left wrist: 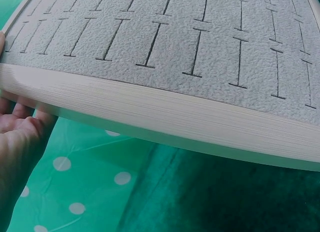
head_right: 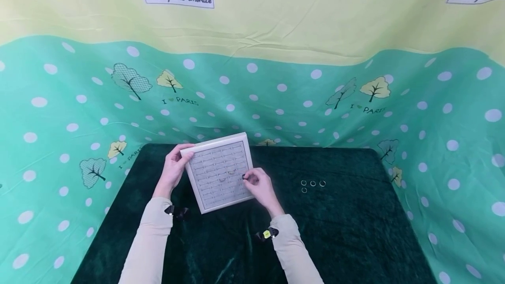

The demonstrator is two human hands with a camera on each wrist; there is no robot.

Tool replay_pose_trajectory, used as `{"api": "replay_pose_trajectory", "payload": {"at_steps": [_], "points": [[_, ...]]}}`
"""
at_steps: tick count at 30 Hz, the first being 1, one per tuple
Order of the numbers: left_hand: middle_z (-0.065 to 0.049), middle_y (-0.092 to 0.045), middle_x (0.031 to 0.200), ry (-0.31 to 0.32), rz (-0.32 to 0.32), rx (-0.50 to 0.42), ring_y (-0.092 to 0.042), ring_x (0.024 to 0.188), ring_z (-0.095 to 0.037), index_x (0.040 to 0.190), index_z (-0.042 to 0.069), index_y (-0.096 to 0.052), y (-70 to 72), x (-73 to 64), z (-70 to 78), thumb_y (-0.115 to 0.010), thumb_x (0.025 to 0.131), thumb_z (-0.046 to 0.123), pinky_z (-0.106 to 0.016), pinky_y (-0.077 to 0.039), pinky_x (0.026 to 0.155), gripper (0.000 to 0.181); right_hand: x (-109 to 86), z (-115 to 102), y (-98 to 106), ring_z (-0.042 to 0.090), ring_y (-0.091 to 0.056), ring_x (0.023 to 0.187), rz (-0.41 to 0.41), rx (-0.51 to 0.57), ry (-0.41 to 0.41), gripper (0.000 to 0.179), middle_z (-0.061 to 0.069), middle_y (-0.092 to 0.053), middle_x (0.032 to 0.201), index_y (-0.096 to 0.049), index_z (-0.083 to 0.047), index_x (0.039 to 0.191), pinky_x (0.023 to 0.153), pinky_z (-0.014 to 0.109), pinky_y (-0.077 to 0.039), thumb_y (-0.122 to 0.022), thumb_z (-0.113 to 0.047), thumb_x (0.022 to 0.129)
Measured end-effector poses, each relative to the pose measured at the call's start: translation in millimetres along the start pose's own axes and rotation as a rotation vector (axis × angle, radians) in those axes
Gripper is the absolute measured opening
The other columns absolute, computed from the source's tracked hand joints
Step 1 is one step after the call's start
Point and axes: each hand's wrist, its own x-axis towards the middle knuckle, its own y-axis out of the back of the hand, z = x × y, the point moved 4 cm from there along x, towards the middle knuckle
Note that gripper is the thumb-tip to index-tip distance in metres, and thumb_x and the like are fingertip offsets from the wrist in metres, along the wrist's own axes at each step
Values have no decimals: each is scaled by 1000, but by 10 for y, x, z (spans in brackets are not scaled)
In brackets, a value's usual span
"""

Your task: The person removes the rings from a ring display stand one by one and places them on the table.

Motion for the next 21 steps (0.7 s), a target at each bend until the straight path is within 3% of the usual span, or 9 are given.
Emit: {"api": "replay_pose_trajectory", "payload": {"at_steps": [18, 21], "points": [[-4, -63, 103, -3, -10, 11, -61, 88, -18, 122, -12, -51, -4, -2, 3, -56, 96, 1, -30, -51, 76, 29, -86, 295, 335, 19, -56, 80, 60, -90, -71, 8, 7, -60, 99, -66, -7, 90, 71, 30, -46, -71, -3, 85], [-4, -63, 103, 0, -3, 9, -61, 88, -18, 122, -12, -51, 16, 15, -60, -56, 96, 1, -30, -51, 75, 29, -95, 323, 386, 20, -57, 80, 67, -95, -76, 8, 7, -60, 99, -66, -6, 91, 71, 31, -46, -71, -4, 85]]}}
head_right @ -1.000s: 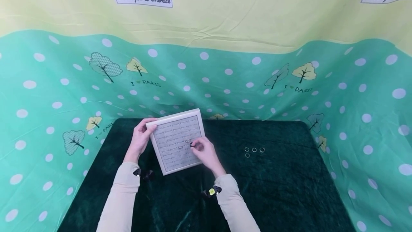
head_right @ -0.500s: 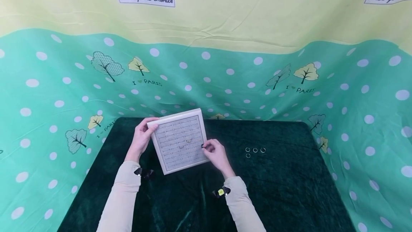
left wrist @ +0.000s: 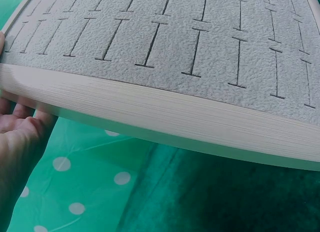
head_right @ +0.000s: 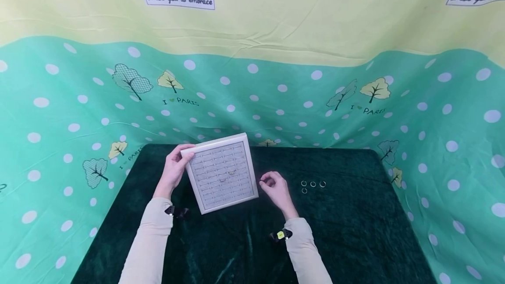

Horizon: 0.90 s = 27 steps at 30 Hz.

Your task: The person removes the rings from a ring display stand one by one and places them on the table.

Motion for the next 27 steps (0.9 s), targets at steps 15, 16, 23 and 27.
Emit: {"api": "replay_pose_trajectory", "payload": {"at_steps": [15, 16, 23, 27], "points": [[-6, -64, 104, -11, 19, 0, -62, 88, -21, 122, -3, -57, 66, 53, -216, -62, 95, 12, -32, -51, 76, 30, -28, 194, 251, 24, -58, 82, 42, -29, -4, 8, 9, -61, 98, -67, -3, 93, 69, 31, -44, -70, -3, 86], [-6, -64, 104, -11, 19, -2, -62, 89, -21, 122, -3, -57, 66, 55, -215, -62, 95, 12, -32, -51, 76, 30, -31, 204, 269, 25, -57, 83, 40, -33, -13, 8, 10, -61, 99, -67, -3, 94, 70, 31, -44, -70, -3, 86], [-6, -63, 103, 5, 30, -11, -61, 89, -23, 121, -2, -58, 66, 52, -218, -63, 95, 12, -33, -51, 76, 30, -87, 271, 374, 27, -57, 87, 42, -57, -1, 10, 11, -60, 99, -67, -2, 95, 72, 31, -45, -70, -4, 86], [-5, -63, 104, 28, 29, -6, -61, 90, -22, 123, -2, -57, 62, 47, -215, -61, 95, 11, -33, -50, 77, 31, -118, 312, 437, 27, -57, 87, 55, -72, 26, 9, 12, -60, 99, -67, -1, 95, 74, 40, -47, -70, -3, 86]]}}
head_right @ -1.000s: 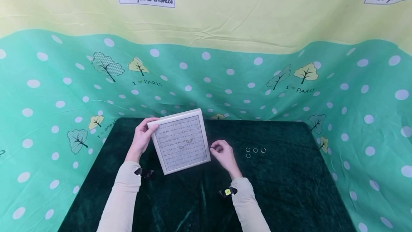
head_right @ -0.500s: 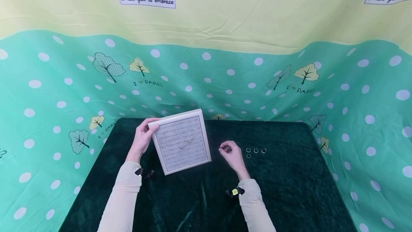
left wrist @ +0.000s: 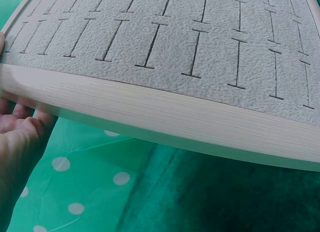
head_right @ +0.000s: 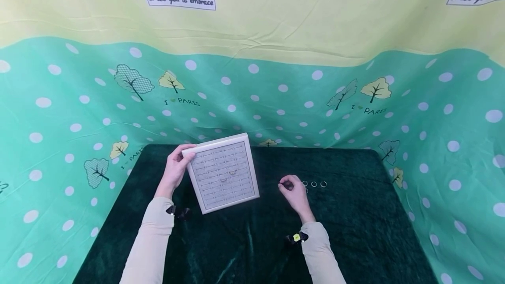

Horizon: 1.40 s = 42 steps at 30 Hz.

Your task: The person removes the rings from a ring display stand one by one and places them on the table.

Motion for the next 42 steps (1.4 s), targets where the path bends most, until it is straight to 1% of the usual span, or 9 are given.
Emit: {"api": "replay_pose_trajectory", "payload": {"at_steps": [2, 9, 14, 17, 21, 30, 36, 40, 42], "points": [[-5, -63, 104, 8, -7, 0, -60, 91, -21, 124, -5, -55, -4, 3, 13, -60, 96, 8, -33, -50, 78, 31, -7, 34, 30, 27, -57, 88, 3, -4, 5, 9, 11, -61, 99, -67, -2, 94, 75, 43, -47, -70, -3, 86], [-4, -63, 102, -17, -34, -1, -60, 88, -19, 122, -11, -52, -94, -68, 277, -57, 96, 2, -31, -50, 77, 30, -31, 152, 138, 25, -56, 90, 4, -21, 5, 10, 11, -60, 101, -68, -3, 94, 74, 29, -45, -71, -3, 85], [-6, -62, 103, -18, -38, 4, -60, 88, -19, 123, -11, -52, -91, -74, 282, -57, 96, 2, -31, -50, 76, 30, -53, 231, 229, 27, -56, 91, 21, -32, 18, 9, 11, -61, 101, -68, -2, 94, 73, 30, -45, -71, -2, 85], [-5, -62, 103, -18, -37, -4, -60, 88, -18, 123, -11, -51, -86, -75, 274, -57, 96, 2, -31, -50, 76, 30, -69, 270, 291, 28, -56, 92, 34, -35, 20, 10, 12, -61, 101, -68, -1, 94, 73, 34, -45, -71, -1, 85], [-3, -63, 102, -16, -34, -21, -61, 88, -18, 122, -12, -52, -85, -73, 264, -58, 96, 1, -30, -50, 76, 30, -90, 334, 369, 26, -55, 91, 42, -54, 14, 11, 12, -60, 102, -68, -1, 96, 73, 36, -46, -71, -3, 86], [-3, -63, 101, -9, -27, -25, -61, 88, -18, 122, -11, -52, -81, -71, 264, -58, 95, 2, -31, -50, 77, 30, -109, 473, 525, 30, -56, 91, 73, -87, 11, 12, 13, -62, 101, -68, -1, 96, 71, 29, -46, -72, -3, 85], [-3, -63, 101, -23, -34, -25, -62, 87, -17, 122, -12, -52, -79, -66, 261, -58, 96, 1, -31, -50, 76, 30, -115, 558, 618, 25, -53, 93, 53, -137, -17, 14, 14, -60, 104, -68, -1, 99, 72, 29, -44, -70, -5, 86], [-3, -63, 101, -31, -38, -32, -61, 87, -17, 122, -13, -52, -80, -65, 259, -58, 95, 0, -30, -50, 76, 30, -125, 607, 669, 26, -54, 94, 44, -160, -34, 15, 15, -60, 106, -67, 0, 102, 73, 26, -43, -69, -5, 87], [-3, -63, 101, -29, -38, -32, -61, 87, -17, 122, -12, -52, -79, -68, 259, -58, 95, 1, -30, -50, 76, 30, -129, 633, 693, 28, -55, 96, 42, -165, -46, 16, 15, -60, 108, -67, 0, 103, 74, 27, -43, -69, -6, 88]]}}
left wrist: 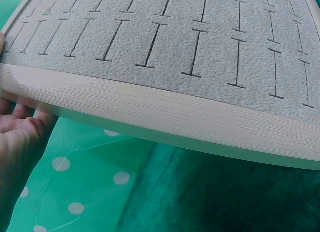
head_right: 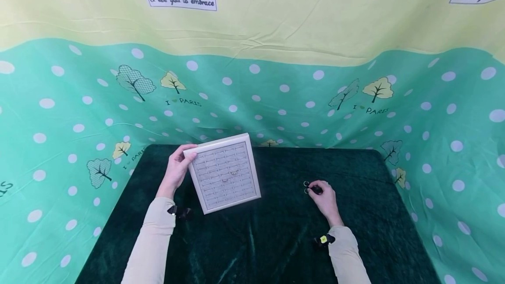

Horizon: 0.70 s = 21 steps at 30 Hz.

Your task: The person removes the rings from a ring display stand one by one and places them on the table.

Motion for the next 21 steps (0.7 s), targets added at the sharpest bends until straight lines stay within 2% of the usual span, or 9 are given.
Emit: {"api": "replay_pose_trajectory", "payload": {"at_steps": [7, 15, 21], "points": [[-4, -63, 101, 7, 0, 11, -61, 87, -18, 122, -11, -53, -2, -2, 4, -58, 96, 2, -31, -50, 76, 30, -12, 117, 58, 35, -50, 105, -32, -18, -39, 17, 19, -58, 113, -66, 0, 105, 81, 44, -40, -67, -5, 89], [-4, -63, 101, 8, -3, 20, -61, 88, -18, 122, -11, -53, -7, 2, 10, -58, 96, 3, -31, -50, 76, 30, -22, 198, 77, 38, -47, 107, -46, -35, -48, 14, 22, -59, 111, -66, 2, 102, 87, 53, -35, -65, 0, 88], [-4, -63, 101, 12, -2, 19, -60, 87, -19, 123, -11, -53, -11, -4, 14, -58, 96, 2, -31, -50, 76, 30, -44, 240, 79, 40, -45, 110, -42, -49, -99, 15, 26, -57, 116, -66, 4, 103, 93, 58, -30, -65, 0, 88]]}}
